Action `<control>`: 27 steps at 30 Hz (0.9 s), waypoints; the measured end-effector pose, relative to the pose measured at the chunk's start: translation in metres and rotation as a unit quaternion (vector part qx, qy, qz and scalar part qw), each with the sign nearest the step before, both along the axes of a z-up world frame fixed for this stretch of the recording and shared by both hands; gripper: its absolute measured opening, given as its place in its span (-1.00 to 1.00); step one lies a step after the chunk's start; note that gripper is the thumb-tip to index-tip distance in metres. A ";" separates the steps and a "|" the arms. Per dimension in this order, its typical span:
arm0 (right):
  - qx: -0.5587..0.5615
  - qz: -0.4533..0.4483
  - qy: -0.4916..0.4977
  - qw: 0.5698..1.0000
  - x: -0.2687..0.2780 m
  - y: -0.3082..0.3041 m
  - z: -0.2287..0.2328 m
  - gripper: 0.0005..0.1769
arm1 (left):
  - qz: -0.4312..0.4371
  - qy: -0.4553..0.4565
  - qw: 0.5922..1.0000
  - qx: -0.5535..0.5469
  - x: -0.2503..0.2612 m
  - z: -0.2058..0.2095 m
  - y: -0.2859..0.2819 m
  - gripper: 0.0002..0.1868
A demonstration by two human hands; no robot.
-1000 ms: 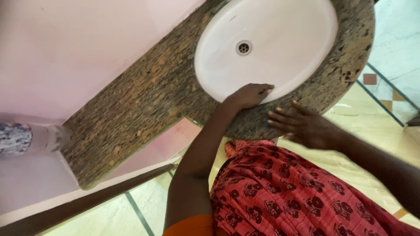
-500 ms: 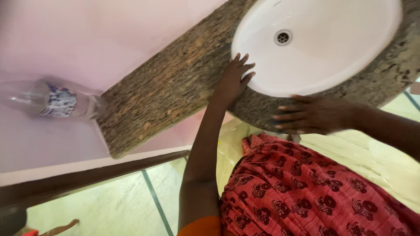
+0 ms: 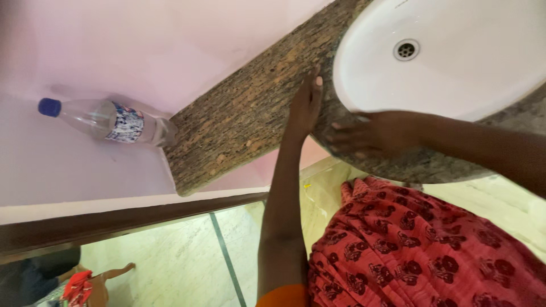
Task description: The person scrubs the granite countertop and the white ceramic sink basin using a small blue sponge. They repeatedly wipe the surfaces around the sink and inside the basin, moving the sponge back and forth to clean the area.
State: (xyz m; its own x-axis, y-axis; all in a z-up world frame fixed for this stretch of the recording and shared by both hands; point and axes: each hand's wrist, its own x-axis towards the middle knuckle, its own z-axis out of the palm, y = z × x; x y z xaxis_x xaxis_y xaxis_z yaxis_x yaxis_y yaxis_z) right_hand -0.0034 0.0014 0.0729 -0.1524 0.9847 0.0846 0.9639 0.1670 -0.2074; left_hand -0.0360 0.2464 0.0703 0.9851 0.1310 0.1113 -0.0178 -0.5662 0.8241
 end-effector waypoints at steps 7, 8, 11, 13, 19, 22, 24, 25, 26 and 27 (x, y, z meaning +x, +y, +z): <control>0.100 0.018 -0.108 0.989 -0.002 -0.041 -0.011 -0.31 | 0.013 -0.013 1.000 0.002 0.028 -0.027 -0.003 -0.18; 0.071 -0.016 -0.101 0.992 0.007 -0.030 -0.012 -0.31 | 0.015 -0.032 0.999 0.011 0.036 -0.029 -0.003 -0.18; -0.154 -0.141 -0.033 0.977 0.052 0.019 -0.013 -0.19 | 0.060 -0.040 0.997 -0.039 0.058 -0.034 -0.006 -0.18; -0.135 -0.200 -0.104 0.965 0.074 0.042 -0.019 -0.23 | 0.094 -0.014 0.989 -0.111 0.073 -0.037 -0.006 -0.19; 0.046 -0.331 -0.153 0.930 0.136 0.075 -0.033 -0.33 | 0.132 -0.119 0.983 0.038 0.110 -0.058 -0.015 -0.30; 0.121 -0.393 -0.106 0.905 0.166 0.061 -0.029 -0.35 | 0.148 -0.083 0.965 0.198 0.119 -0.055 -0.033 -0.33; 0.160 -0.421 -0.081 0.889 0.185 0.048 -0.025 -0.35 | 0.121 0.015 0.945 0.304 0.117 -0.043 -0.040 -0.29; 0.184 -0.427 -0.068 0.883 0.194 0.038 -0.022 -0.34 | 0.106 0.055 0.943 0.311 0.116 -0.036 -0.044 -0.27; 0.207 -0.432 -0.055 0.876 0.201 0.029 -0.018 -0.33 | 0.091 0.095 0.939 0.318 0.115 -0.029 -0.046 -0.25; 0.168 -0.462 -0.056 0.869 0.209 0.018 -0.015 -0.33 | 0.076 0.135 0.934 0.323 0.113 -0.023 -0.049 -0.22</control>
State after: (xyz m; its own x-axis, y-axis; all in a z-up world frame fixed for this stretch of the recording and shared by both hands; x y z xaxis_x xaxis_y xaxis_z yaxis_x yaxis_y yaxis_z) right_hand 0.2058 0.0199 0.0576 0.6646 0.6137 0.4262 0.7295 -0.6564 -0.1924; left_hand 0.0774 0.1975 0.0475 0.9644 0.2622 -0.0340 0.2614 -0.9259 0.2728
